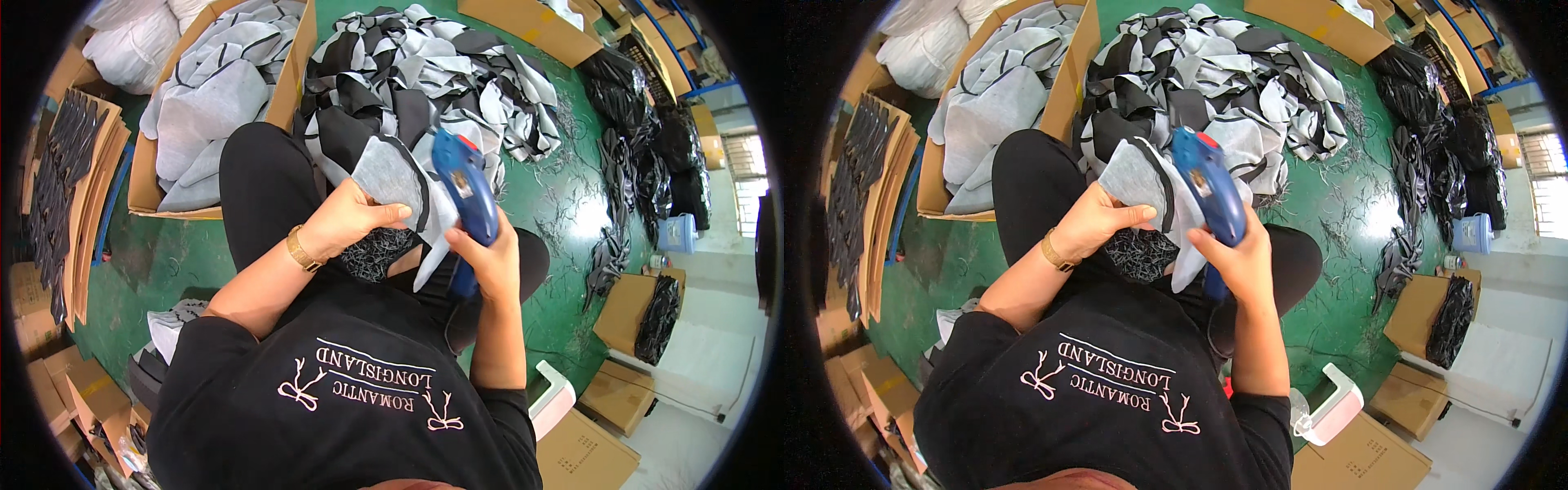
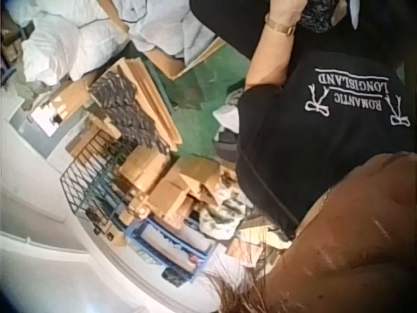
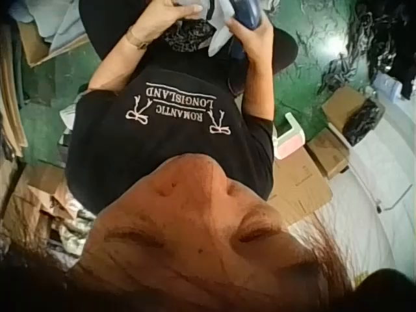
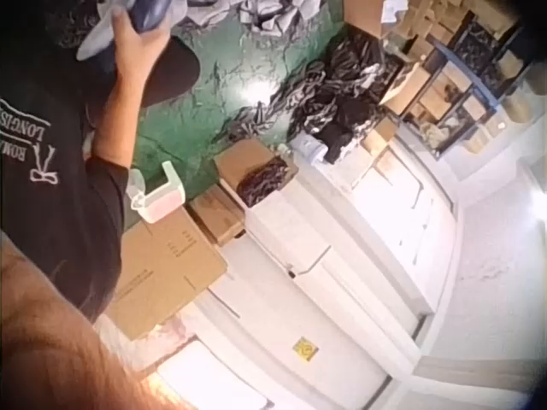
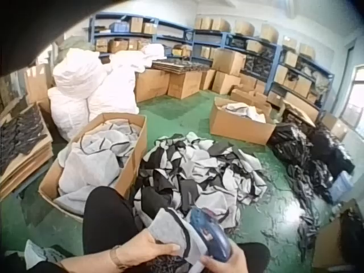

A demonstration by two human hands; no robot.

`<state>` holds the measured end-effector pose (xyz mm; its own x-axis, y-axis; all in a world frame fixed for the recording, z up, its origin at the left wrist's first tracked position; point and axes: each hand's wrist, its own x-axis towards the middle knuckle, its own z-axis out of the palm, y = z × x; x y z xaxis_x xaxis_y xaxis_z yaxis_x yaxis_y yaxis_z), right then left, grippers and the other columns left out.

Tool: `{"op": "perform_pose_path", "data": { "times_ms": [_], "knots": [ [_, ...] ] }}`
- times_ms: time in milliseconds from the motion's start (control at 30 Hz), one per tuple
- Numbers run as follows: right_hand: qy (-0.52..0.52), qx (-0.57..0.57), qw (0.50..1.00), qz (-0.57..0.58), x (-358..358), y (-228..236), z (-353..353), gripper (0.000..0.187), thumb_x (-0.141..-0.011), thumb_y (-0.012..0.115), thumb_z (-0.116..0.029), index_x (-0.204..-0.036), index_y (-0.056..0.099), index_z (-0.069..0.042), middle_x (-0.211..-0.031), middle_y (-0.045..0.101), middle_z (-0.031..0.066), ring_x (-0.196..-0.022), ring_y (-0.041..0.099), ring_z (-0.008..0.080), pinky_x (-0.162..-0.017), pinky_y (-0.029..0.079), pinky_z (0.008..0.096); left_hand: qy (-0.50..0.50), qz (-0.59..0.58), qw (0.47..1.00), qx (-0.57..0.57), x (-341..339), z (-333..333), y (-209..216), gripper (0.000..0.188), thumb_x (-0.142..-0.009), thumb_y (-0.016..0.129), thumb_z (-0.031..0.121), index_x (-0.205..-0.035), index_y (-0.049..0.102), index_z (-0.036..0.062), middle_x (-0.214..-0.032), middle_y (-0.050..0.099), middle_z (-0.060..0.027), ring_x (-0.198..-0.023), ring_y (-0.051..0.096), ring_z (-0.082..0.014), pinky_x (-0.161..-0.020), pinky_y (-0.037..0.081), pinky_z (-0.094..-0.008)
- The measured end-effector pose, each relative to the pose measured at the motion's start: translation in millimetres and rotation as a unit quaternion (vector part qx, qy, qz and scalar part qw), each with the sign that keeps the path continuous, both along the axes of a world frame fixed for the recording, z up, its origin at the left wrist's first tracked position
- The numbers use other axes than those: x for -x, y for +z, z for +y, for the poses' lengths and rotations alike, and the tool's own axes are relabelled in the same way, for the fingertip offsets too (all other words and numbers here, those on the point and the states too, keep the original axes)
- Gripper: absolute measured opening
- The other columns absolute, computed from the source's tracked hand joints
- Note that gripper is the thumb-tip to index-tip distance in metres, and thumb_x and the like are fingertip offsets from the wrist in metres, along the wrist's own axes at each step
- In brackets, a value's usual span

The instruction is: Cutting grey and black fabric pieces using an electric hand cutter in a workshop environment.

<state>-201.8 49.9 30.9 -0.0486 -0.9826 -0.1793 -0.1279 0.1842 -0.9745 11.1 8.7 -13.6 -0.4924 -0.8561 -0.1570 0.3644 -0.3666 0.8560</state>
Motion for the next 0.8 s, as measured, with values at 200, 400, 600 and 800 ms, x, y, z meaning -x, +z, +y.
{"op": "perform_pose_path", "data": {
  "times_ms": [200, 400, 600, 800],
  "knots": [
    [0.008, 0.029, 0.997, 0.071, -21, -20, -14, 0.047, -0.065, 0.082, -0.015, -0.103, 0.059, 0.001, -0.080, 0.062, 0.0031, -0.066, 0.058, 0.0100, -0.062, 0.049, 0.0251, 0.052, 0.012, 0.998, -0.017, 13, 7, 9, 0.027, -0.089, 0.064, 0.011, -0.114, 0.058, 0.0022, -0.104, 0.064, -0.0039, -0.092, 0.062, -0.0116, -0.077, 0.052, -0.0272],
    [0.017, -0.025, 0.995, -0.094, -7, -23, -5, 0.037, -0.074, 0.074, -0.007, -0.105, 0.056, 0.003, -0.077, 0.060, 0.0034, -0.065, 0.057, 0.0104, -0.060, 0.047, 0.0247, 0.205, 0.074, 0.974, -0.067, 9, -5, 1, 0.019, -0.088, 0.065, 0.009, -0.106, 0.062, 0.0023, -0.094, 0.066, -0.0012, -0.082, 0.062, -0.0105, -0.074, 0.050, -0.0262],
    [0.070, -0.118, 0.986, -0.089, 21, -13, 27, 0.035, -0.066, 0.072, -0.005, -0.097, 0.057, 0.004, -0.073, 0.058, 0.0056, -0.057, 0.057, 0.0145, -0.053, 0.047, 0.0259, 0.205, 0.022, 0.976, -0.068, -6, -18, 11, 0.018, -0.086, 0.066, 0.008, -0.104, 0.064, 0.0036, -0.093, 0.066, -0.0002, -0.079, 0.062, -0.0093, -0.067, 0.049, -0.0223],
    [0.095, -0.148, 0.983, -0.051, 23, -13, 35, 0.033, -0.066, 0.069, 0.001, -0.097, 0.058, 0.004, -0.074, 0.058, 0.0059, -0.056, 0.056, 0.0136, -0.052, 0.047, 0.0256, 0.181, 0.009, 0.983, -0.022, -10, -24, 17, 0.022, -0.087, 0.064, 0.008, -0.108, 0.062, 0.0017, -0.097, 0.066, -0.0032, -0.083, 0.063, -0.0109, -0.071, 0.050, -0.0252]
  ]
}}
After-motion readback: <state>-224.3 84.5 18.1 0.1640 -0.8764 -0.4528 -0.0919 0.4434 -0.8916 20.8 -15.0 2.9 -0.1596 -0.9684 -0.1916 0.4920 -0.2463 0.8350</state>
